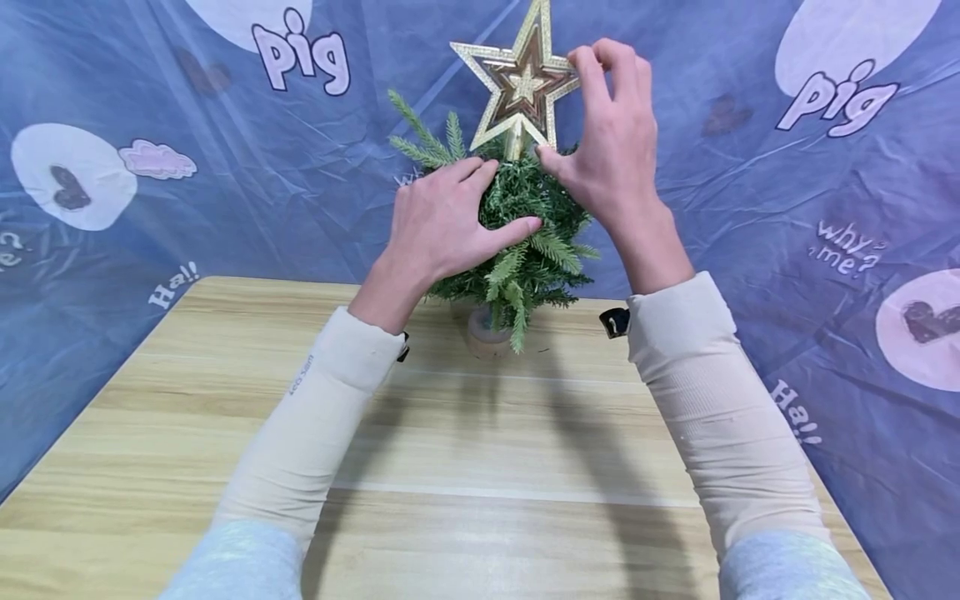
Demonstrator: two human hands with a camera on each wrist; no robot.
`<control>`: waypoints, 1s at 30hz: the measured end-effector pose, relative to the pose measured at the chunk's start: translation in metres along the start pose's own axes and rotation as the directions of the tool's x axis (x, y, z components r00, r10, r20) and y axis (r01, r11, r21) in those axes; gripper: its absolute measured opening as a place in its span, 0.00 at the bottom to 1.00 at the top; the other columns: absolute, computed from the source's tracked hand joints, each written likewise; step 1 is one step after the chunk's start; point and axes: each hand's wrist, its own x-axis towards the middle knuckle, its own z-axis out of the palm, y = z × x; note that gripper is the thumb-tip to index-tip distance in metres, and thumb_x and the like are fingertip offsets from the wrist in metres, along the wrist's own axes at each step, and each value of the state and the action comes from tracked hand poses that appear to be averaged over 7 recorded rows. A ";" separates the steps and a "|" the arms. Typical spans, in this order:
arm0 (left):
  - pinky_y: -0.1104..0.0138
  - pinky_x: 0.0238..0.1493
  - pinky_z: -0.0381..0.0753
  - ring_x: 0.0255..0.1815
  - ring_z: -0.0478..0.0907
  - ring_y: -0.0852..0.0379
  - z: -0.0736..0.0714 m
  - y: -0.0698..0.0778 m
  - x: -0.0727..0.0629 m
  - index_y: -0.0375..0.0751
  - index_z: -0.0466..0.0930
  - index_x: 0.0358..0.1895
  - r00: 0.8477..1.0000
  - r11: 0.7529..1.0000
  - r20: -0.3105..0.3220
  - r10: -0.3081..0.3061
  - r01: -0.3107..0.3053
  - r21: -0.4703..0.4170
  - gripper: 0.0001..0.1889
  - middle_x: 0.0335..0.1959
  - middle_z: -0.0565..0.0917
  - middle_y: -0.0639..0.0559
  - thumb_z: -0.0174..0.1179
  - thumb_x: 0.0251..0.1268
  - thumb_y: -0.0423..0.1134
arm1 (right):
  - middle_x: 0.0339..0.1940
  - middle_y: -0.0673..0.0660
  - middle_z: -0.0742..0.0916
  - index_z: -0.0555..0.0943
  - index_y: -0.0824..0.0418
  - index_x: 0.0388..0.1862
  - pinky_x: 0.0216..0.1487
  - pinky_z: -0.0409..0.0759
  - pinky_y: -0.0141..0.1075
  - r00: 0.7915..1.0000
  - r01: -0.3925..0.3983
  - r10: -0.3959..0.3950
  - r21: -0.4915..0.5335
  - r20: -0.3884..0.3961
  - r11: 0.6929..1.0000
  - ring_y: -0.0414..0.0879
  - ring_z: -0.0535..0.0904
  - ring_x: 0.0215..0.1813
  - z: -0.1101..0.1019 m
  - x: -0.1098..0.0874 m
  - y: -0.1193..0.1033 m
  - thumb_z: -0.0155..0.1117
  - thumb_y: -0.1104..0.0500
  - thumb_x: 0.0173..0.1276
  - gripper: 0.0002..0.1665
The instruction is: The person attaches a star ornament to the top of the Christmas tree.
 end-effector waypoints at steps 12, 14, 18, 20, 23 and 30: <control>0.50 0.57 0.80 0.71 0.71 0.48 0.019 0.006 -0.003 0.52 0.64 0.78 0.995 0.998 -0.095 0.012 -0.006 0.065 0.55 0.76 0.68 0.54 0.37 0.56 0.87 | 0.61 0.63 0.76 0.75 0.65 0.66 0.73 0.65 0.39 0.952 0.192 -0.194 -0.029 -0.235 0.981 0.56 0.67 0.68 0.012 -0.018 0.009 0.79 0.59 0.54 0.40; 0.50 0.57 0.80 0.70 0.72 0.48 0.022 0.007 -0.003 0.52 0.64 0.78 0.994 0.997 -0.110 0.015 -0.006 0.077 0.55 0.75 0.69 0.54 0.37 0.56 0.87 | 0.61 0.64 0.76 0.75 0.65 0.66 0.73 0.64 0.38 0.944 0.206 -0.208 -0.036 -0.258 0.978 0.56 0.68 0.68 0.015 -0.021 0.010 0.79 0.59 0.54 0.40; 0.50 0.55 0.80 0.68 0.73 0.48 0.024 0.006 -0.003 0.52 0.67 0.77 0.991 0.997 -0.132 0.020 -0.010 0.076 0.54 0.74 0.71 0.54 0.38 0.56 0.86 | 0.62 0.63 0.76 0.75 0.65 0.68 0.75 0.62 0.38 0.946 0.202 -0.202 -0.025 -0.254 0.979 0.56 0.67 0.68 0.017 -0.023 0.013 0.80 0.58 0.53 0.43; 0.50 0.53 0.81 0.67 0.75 0.48 0.024 0.006 -0.003 0.52 0.69 0.75 0.988 0.998 -0.152 0.024 -0.014 0.069 0.52 0.72 0.73 0.54 0.40 0.56 0.85 | 0.63 0.64 0.76 0.74 0.66 0.70 0.76 0.60 0.39 0.947 0.207 -0.206 -0.022 -0.247 0.978 0.57 0.67 0.69 0.017 -0.023 0.015 0.81 0.58 0.52 0.45; 0.50 0.51 0.81 0.65 0.76 0.49 0.024 0.006 -0.002 0.52 0.71 0.74 0.984 0.998 -0.173 0.031 -0.021 0.059 0.51 0.70 0.75 0.55 0.41 0.57 0.85 | 0.64 0.64 0.76 0.73 0.66 0.72 0.76 0.59 0.39 0.944 0.227 -0.226 -0.022 -0.240 0.974 0.57 0.67 0.70 0.017 -0.022 0.018 0.80 0.58 0.52 0.47; 0.52 0.48 0.82 0.62 0.79 0.48 0.020 0.005 -0.001 0.50 0.74 0.72 0.985 0.999 -0.167 0.038 -0.032 0.044 0.51 0.68 0.77 0.54 0.42 0.57 0.85 | 0.67 0.66 0.75 0.69 0.68 0.74 0.78 0.55 0.40 0.938 0.290 -0.287 -0.011 -0.195 0.957 0.57 0.65 0.73 0.016 -0.019 0.024 0.81 0.57 0.54 0.50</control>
